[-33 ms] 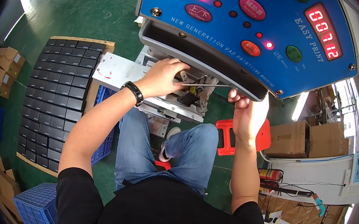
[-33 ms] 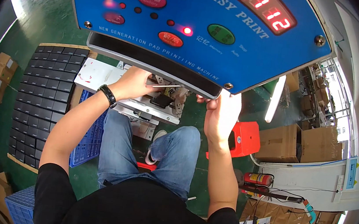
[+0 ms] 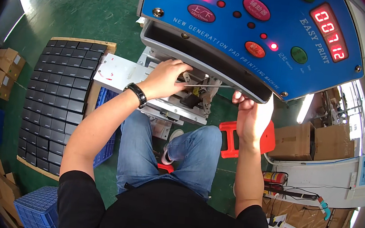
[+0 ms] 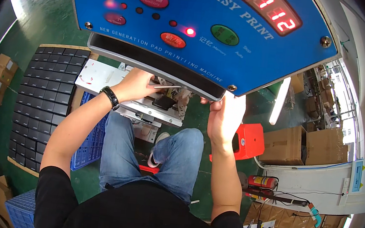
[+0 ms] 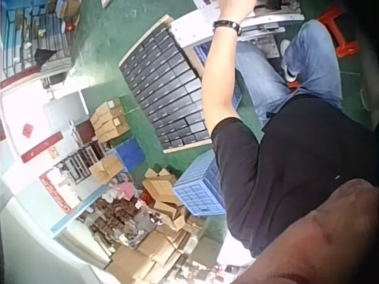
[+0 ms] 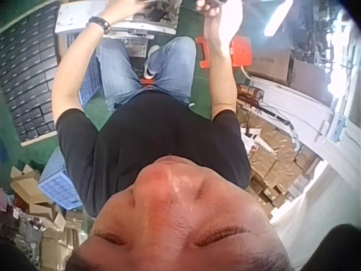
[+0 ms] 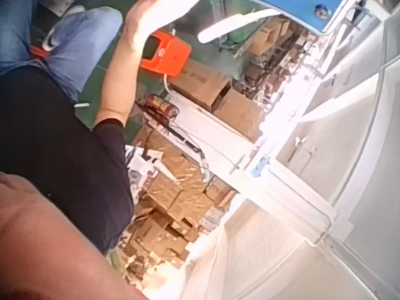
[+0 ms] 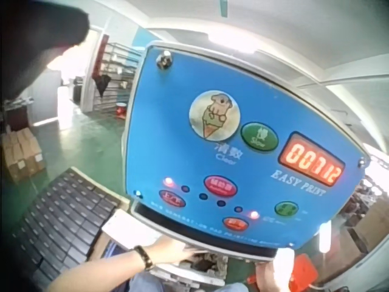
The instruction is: Adjusting and cleaning a pad printing machine on a production floor.
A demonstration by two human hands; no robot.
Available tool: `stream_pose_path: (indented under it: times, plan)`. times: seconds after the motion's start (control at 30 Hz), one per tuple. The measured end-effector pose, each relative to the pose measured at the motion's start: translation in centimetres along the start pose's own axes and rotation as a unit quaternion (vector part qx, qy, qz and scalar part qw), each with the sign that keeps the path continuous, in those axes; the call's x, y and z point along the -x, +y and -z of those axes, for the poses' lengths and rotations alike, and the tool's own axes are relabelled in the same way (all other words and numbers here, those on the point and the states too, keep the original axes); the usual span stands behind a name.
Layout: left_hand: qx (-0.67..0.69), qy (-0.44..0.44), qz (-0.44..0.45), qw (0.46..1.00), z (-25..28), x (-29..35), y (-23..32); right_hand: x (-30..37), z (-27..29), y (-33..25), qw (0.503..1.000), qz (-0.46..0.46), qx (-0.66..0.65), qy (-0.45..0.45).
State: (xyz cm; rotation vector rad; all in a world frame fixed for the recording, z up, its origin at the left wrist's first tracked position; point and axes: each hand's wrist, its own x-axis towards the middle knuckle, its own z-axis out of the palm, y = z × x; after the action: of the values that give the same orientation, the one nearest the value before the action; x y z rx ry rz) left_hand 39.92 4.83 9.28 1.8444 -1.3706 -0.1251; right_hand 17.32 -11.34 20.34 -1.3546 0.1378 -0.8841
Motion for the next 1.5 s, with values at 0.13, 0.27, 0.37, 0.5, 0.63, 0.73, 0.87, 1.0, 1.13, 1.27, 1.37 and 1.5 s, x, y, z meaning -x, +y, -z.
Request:
stream_pose_path:
  times: [0.13,0.27,0.37,0.5,0.63,0.73,0.87,1.0,1.13,1.27,1.37,1.5]
  plan:
    - [-0.006,0.022,-0.015,1.000,-0.8,-0.1,-0.5,-0.4,0.3,0.3,1.000,0.017,0.004,0.014]
    - [-0.026,0.088,-0.075,0.993,-1.5,-0.1,-1.0,-0.1,-0.1,0.3,0.999,-0.007,0.044,-0.021]
    - [-0.049,0.093,-0.048,0.993,-2.0,0.3,-1.1,0.9,-1.3,-0.1,0.997,-0.050,0.026,-0.045]
    - [-0.054,0.111,-0.048,0.991,-3.1,0.5,-1.3,2.8,-2.5,-1.2,0.994,-0.068,0.043,-0.073]
    - [-0.050,0.124,-0.030,0.991,-3.6,0.5,-1.7,1.5,-3.4,-1.4,0.992,-0.057,0.066,-0.088]
    - [-0.016,0.121,0.003,0.993,-3.8,0.7,-1.3,-0.5,-4.0,-1.2,0.990,-0.064,0.043,-0.120]
    - [-0.033,0.102,0.015,0.994,-3.1,0.7,-1.0,-2.4,-5.3,-0.2,0.988,0.014,0.055,-0.146]
    - [-0.037,0.122,-0.002,0.992,-3.2,0.9,-0.8,-3.0,-6.0,0.7,0.993,0.065,0.056,-0.087]
    - [-0.030,0.124,-0.006,0.992,-3.1,1.0,-0.7,-3.4,-5.7,1.8,0.986,0.092,0.134,0.024]
    - [-0.022,0.111,0.001,0.994,-2.6,1.1,-0.3,-4.2,-5.0,2.9,0.936,0.163,0.310,-0.037]
    - [-0.028,0.101,0.014,0.994,-2.4,1.2,0.1,-4.3,-4.5,3.9,0.931,0.168,0.321,-0.047]
    - [-0.028,0.106,0.014,0.994,-2.3,1.3,0.3,-4.1,-3.7,5.0,0.931,0.149,0.332,-0.032]
